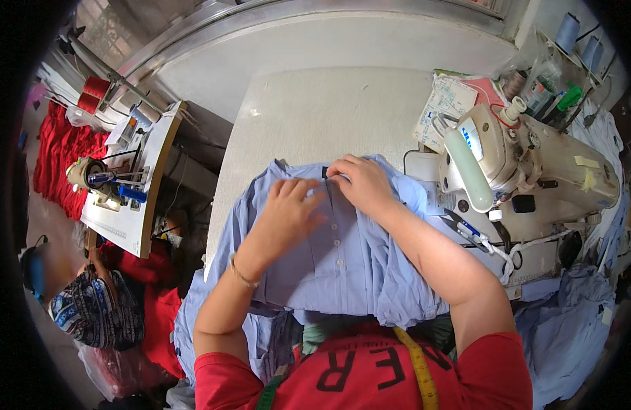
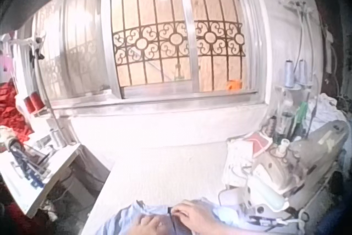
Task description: The person sews a blue shirt using an industrial sewing machine, cuts threads with snips, and handles the collar and buttons.
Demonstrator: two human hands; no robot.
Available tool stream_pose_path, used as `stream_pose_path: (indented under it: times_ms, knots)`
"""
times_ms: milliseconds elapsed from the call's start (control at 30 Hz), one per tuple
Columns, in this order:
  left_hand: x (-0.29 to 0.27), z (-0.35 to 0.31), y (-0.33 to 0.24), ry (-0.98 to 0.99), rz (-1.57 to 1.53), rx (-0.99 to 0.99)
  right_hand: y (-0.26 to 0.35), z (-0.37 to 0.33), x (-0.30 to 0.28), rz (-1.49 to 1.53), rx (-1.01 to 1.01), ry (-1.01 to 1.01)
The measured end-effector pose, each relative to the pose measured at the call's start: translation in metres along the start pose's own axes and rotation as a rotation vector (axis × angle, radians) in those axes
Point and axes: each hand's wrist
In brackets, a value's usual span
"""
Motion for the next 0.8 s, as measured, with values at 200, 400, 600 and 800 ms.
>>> stream_pose_path:
  times_ms: [200, 400, 600, 800]
  knots:
    - [0.017, -0.037, -0.073, 0.0, -0.054, -0.182, -0.002, -0.001, -0.001, 0.039, -0.015, -0.019]
    - [0.036, -0.046, -0.085, -0.056, -0.105, -0.265, 0.002, 0.003, -0.002, 0.105, 0.052, -0.014]
    - [0.039, -0.047, -0.085, -0.097, -0.111, -0.262, -0.001, 0.005, 0.0, 0.135, 0.07, -0.013]
    - [0.036, -0.047, -0.086, -0.092, -0.142, -0.28, -0.012, 0.012, 0.002, 0.132, -0.098, 0.118]
Point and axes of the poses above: each hand's wrist, its own z-axis towards the middle knuckle, its own x-axis out of the palm, y = z × x, and after that the axes turned 3 degrees about y, right-handed
